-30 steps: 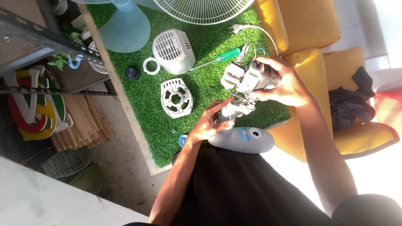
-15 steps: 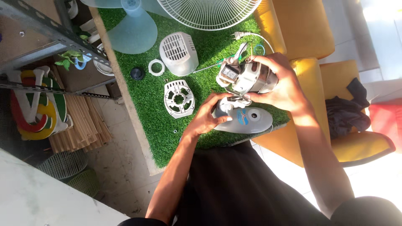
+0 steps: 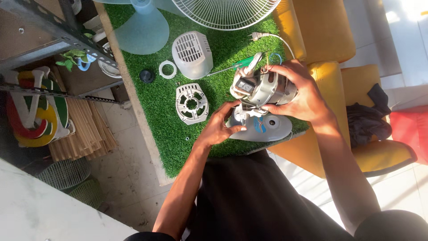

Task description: The person assembles a disassembled electric fan by hand, attaching the motor to the fan body and securing it with a screw. The person uses a screwdriver to tighten the screw and then rotates the fan blade to test the assembly.

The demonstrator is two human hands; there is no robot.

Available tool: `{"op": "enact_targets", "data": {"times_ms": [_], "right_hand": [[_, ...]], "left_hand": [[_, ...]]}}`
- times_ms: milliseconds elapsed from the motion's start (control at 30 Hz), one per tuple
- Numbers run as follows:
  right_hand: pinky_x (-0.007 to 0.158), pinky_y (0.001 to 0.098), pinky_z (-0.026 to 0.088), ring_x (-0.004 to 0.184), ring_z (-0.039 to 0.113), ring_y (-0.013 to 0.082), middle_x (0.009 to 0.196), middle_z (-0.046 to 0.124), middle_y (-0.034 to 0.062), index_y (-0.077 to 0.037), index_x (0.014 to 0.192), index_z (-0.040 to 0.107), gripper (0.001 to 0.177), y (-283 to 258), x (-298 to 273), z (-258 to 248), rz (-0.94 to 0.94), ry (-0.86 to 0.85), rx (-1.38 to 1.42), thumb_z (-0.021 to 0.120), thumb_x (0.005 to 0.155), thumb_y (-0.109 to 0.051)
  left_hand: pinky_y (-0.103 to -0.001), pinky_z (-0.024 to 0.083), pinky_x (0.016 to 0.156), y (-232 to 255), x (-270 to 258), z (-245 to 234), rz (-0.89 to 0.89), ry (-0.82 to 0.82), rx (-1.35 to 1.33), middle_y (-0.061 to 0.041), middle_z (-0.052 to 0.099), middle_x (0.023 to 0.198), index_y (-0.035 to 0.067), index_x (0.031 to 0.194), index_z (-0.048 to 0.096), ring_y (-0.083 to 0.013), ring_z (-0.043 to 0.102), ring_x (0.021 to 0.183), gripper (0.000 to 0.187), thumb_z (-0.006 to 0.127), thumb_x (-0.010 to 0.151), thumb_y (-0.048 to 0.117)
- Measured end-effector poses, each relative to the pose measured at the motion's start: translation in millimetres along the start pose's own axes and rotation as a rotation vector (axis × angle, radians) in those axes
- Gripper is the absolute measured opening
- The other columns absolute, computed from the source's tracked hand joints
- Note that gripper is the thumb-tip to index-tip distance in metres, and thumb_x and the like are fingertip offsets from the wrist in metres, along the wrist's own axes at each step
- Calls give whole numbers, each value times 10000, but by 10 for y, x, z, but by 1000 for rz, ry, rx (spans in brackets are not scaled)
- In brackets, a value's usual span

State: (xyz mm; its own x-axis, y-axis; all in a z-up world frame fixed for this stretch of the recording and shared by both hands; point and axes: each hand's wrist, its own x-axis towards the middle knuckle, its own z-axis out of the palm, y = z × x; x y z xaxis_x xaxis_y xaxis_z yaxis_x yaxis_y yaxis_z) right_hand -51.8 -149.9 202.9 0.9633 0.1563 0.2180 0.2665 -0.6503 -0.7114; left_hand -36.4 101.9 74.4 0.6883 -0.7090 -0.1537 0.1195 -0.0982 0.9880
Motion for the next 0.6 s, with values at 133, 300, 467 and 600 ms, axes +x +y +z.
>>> {"op": "enact_targets", "data": {"times_ms": [133,300,467,600], "right_hand": [[1064,421,479,1182,579,314,1236,619,124,-88,1342,636,841,-12,35,18,-41,-33,-50,969,576,-191],[1054,420,499,1196,589,303,1277,587,148,-100,1362,639,855,-64,-19,34,-28,-45,-26,979,591,-241],[1066,419,467,1210,562,311,1277,600,143,-100,1309,647,829,-80,-64,5,-76,-51,-5,970,559,-241],[1079,393,465,1212,569,276,1287,607,124,-92,1353,637,827,-49,-115,-31,43,-34,23,960,603,-223]], "left_hand": [[-451,426,1203,-16,-25,2,31,8,5,-148,557,1456,74,1450,509,-335,535,1391,849,913,711,183],[-454,407,1226,12,-95,10,53,17,-86,-157,537,1483,53,1453,525,-325,515,1418,807,898,742,132],[-450,355,1249,26,-141,23,130,2,-159,-173,483,1521,24,1436,547,-337,462,1454,750,882,775,136],[-426,439,1151,10,-162,115,121,91,79,-167,589,1422,21,1406,547,-323,557,1358,775,896,756,257]]}}
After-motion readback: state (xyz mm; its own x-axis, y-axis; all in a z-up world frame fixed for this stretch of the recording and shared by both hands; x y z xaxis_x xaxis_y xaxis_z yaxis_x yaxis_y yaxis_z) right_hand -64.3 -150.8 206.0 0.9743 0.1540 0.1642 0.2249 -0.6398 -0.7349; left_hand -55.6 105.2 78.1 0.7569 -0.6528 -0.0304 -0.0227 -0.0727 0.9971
